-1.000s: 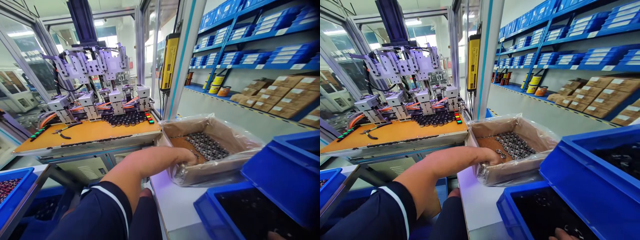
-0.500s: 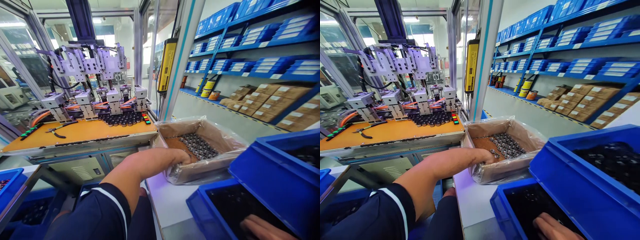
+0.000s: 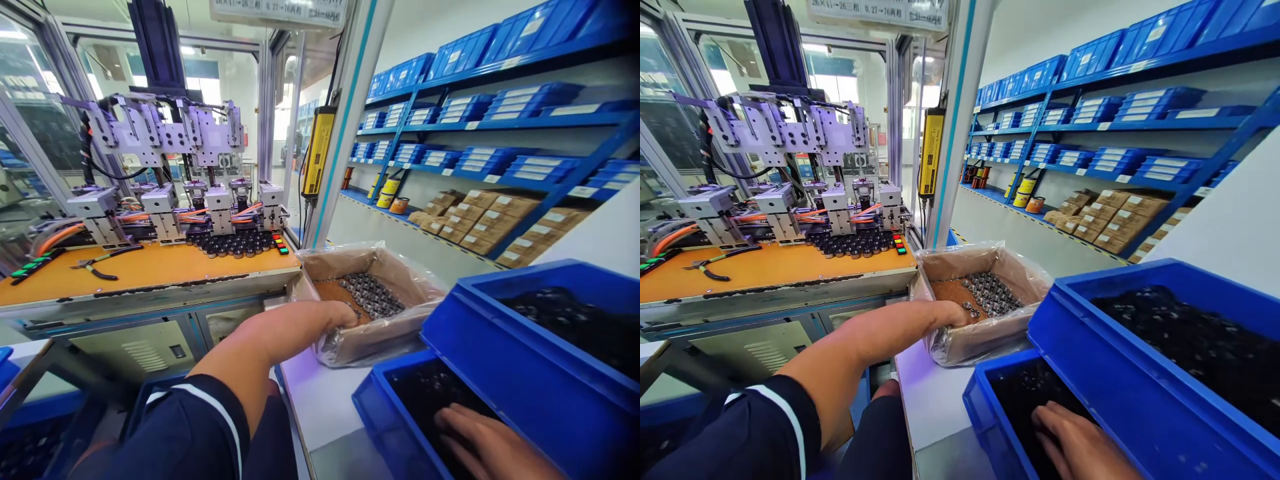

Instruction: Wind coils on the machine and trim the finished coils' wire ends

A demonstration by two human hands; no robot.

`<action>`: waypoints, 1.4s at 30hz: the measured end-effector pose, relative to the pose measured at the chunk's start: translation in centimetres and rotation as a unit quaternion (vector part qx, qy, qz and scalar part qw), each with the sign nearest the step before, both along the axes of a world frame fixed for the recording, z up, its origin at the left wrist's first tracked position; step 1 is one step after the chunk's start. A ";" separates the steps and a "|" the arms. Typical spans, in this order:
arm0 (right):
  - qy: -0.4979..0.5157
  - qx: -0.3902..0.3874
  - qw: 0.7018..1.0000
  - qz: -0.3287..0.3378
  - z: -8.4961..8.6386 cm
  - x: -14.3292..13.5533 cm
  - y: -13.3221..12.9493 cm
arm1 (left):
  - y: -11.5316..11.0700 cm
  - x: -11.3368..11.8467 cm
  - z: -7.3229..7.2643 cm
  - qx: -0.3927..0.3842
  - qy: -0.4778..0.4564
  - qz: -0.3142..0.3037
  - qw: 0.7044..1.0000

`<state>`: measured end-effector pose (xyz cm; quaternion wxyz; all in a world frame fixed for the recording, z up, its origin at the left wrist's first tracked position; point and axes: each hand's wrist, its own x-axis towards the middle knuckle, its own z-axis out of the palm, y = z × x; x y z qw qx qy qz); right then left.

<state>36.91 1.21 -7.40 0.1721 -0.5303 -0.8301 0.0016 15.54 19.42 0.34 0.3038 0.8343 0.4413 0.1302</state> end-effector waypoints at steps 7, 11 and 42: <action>0.028 -0.012 0.999 -0.018 4.5 -3.5 -0.2 | -1.1 -5.0 4.5 -0.024 -0.115 -0.010 0.993; 0.052 0.028 0.998 -0.038 4.5 -4.0 0.0 | -6.4 -11.8 3.6 -0.054 -0.231 -0.007 0.971; 0.239 0.135 0.940 0.205 9.9 -19.0 -5.9 | -20.8 -16.6 -0.3 -0.279 -0.479 0.045 0.831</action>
